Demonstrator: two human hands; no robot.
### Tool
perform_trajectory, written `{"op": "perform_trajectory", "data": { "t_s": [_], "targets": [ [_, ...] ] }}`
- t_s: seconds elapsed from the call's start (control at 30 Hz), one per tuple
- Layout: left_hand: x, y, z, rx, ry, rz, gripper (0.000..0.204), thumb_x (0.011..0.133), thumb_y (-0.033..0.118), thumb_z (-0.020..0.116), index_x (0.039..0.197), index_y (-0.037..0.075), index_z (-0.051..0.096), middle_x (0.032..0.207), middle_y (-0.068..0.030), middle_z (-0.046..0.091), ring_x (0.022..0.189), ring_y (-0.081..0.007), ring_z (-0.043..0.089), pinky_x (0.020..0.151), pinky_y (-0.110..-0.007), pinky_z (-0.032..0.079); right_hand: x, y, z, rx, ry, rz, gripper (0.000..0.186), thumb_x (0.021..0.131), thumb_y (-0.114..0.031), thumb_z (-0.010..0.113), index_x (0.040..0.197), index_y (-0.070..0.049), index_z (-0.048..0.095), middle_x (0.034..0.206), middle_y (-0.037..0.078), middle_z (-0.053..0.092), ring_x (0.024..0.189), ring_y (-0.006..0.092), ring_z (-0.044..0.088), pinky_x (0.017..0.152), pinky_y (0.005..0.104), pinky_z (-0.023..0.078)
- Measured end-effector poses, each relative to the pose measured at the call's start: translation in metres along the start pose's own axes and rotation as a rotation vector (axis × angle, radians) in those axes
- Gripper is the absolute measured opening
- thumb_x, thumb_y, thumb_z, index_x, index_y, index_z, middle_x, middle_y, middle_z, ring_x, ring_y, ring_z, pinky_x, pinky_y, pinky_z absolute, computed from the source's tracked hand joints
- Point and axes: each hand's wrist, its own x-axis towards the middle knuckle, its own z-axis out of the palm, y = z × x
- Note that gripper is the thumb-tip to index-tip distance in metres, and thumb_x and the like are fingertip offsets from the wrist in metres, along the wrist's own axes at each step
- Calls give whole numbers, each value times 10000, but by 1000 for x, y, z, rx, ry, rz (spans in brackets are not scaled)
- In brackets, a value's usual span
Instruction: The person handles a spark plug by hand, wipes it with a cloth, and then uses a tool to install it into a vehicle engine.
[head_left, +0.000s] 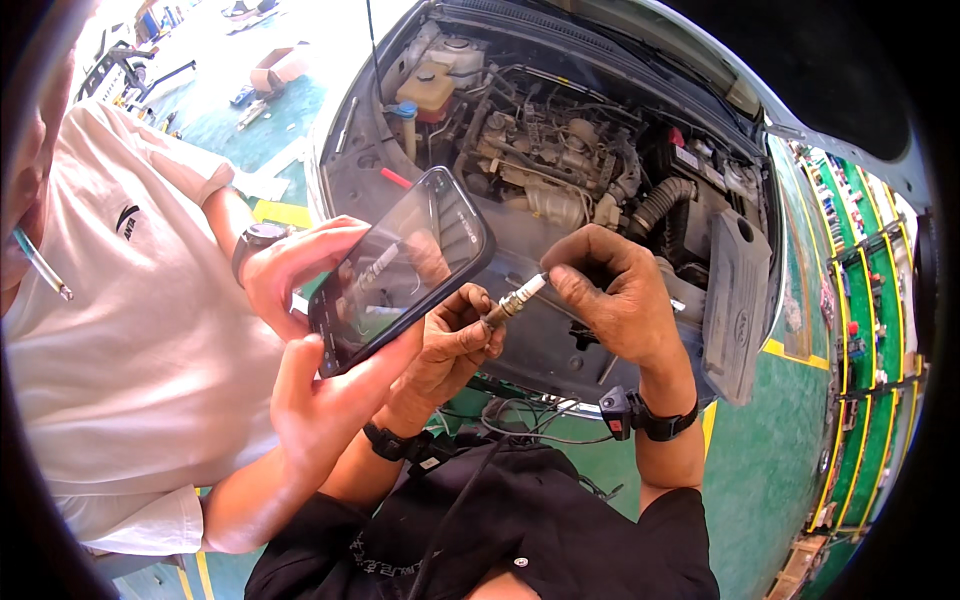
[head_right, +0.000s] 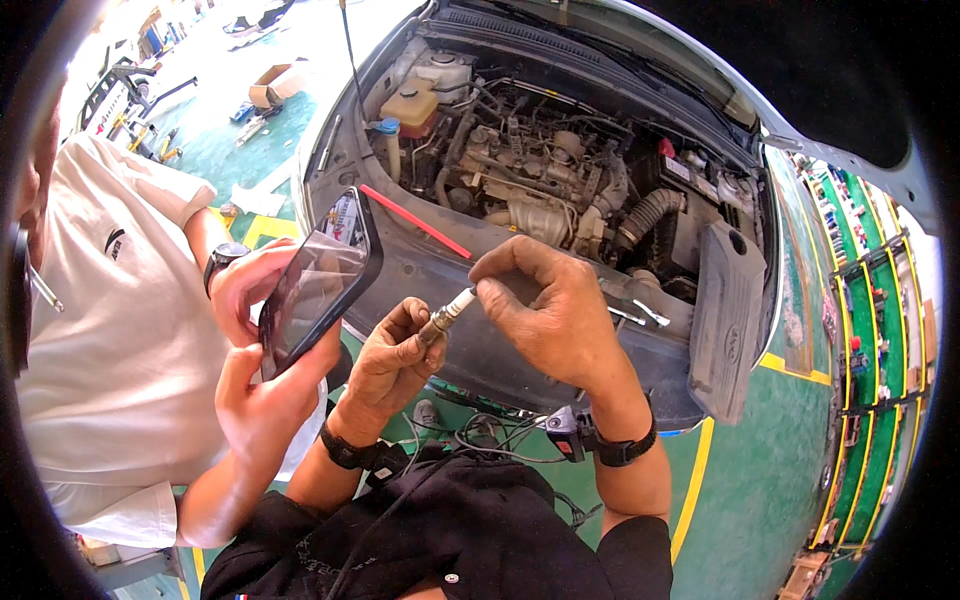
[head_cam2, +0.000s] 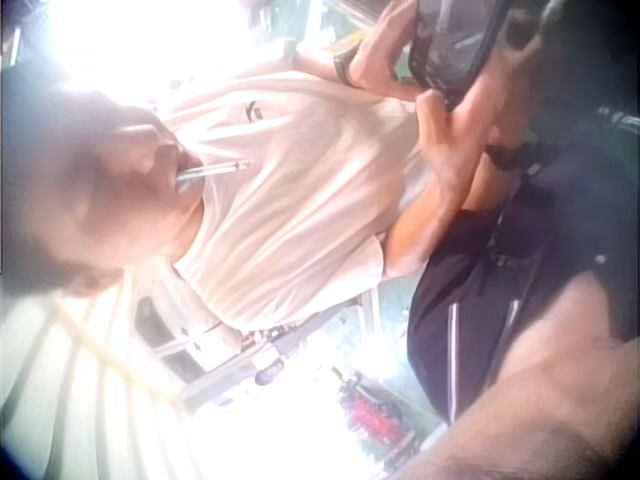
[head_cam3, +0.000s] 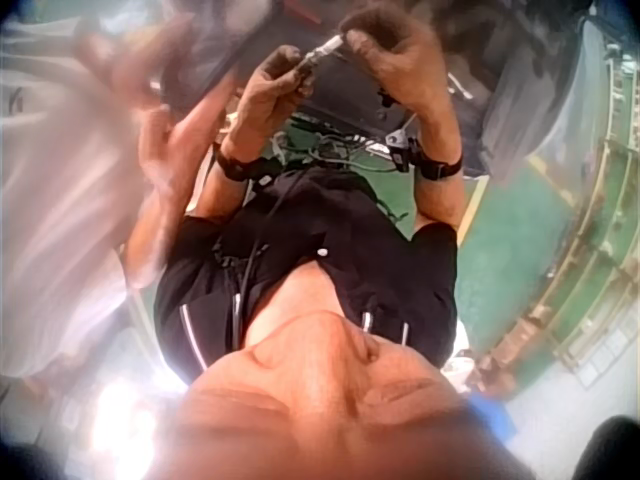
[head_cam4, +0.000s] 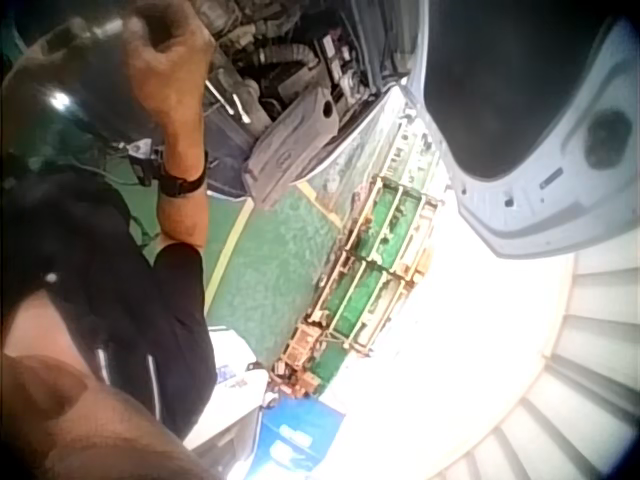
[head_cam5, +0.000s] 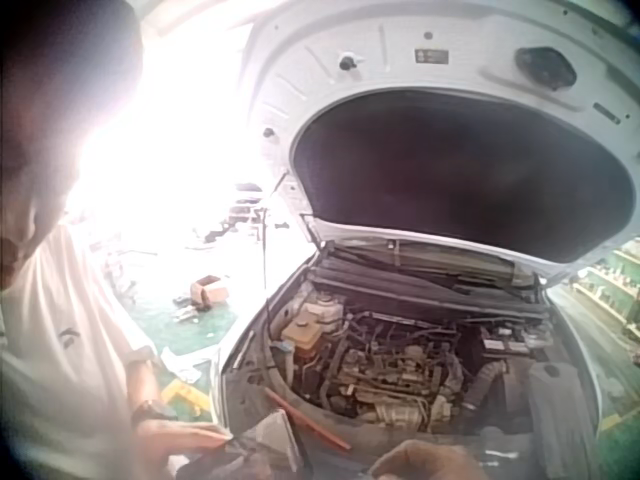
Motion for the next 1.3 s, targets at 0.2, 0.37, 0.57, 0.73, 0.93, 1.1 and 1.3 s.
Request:
{"op": "perform_trajectory", "data": {
  "t_s": [0.2,0.37,0.57,0.73,0.93,1.1,1.3],
  "targets": [
    [-1,1,1,-4,-14,-29,285,863,65,751,1077,60,563,914,-79,627,803,-171,609,704,-259,493,-1,3,2,34,6,0,93,849,-38,637,936,-27,669,805,26,661,748,70,569,663,242,460],
    [-1,3,0,30,56,-39,313,836,77,782,1070,66,574,916,-71,618,803,-164,599,698,-255,487,0,14,6,17,45,-27,113,841,-61,652,949,-33,663,823,23,676,721,69,556,639,242,449],
    [0,1,-23,153,139,-74,235,872,79,745,1054,67,597,933,-62,634,823,-151,612,691,-251,483,2,53,17,-38,26,69,138,841,-108,660,949,-22,664,870,66,701,780,119,614,713,281,491],
    [11,-10,-55,281,307,-178,161,903,62,703,1034,55,608,931,-61,635,818,-147,613,722,-263,496,4,131,41,71,56,189,145,853,-126,656,948,-19,677,866,62,698,796,115,615,729,278,494],
    [40,-22,-113,302,414,-267,119,921,42,661,1027,36,606,923,-67,640,803,-161,635,715,-280,524,22,210,72,132,113,395,147,871,-135,660,945,-10,683,845,39,683,682,94,588,644,261,486],
    [76,-15,-133,402,537,-309,149,901,20,663,1034,1,598,912,-68,634,789,-165,635,720,-279,545,46,239,84,363,182,545,140,895,-112,642,961,7,675,809,26,667,635,85,576,579,247,468],
    [117,-29,-153,569,595,-165,262,871,-16,666,1122,-34,593,976,-80,636,902,-182,656,814,-280,561,84,276,84,260,274,539,184,865,-142,669,931,27,694,760,41,674,628,102,596,566,273,481]
  ]
}}
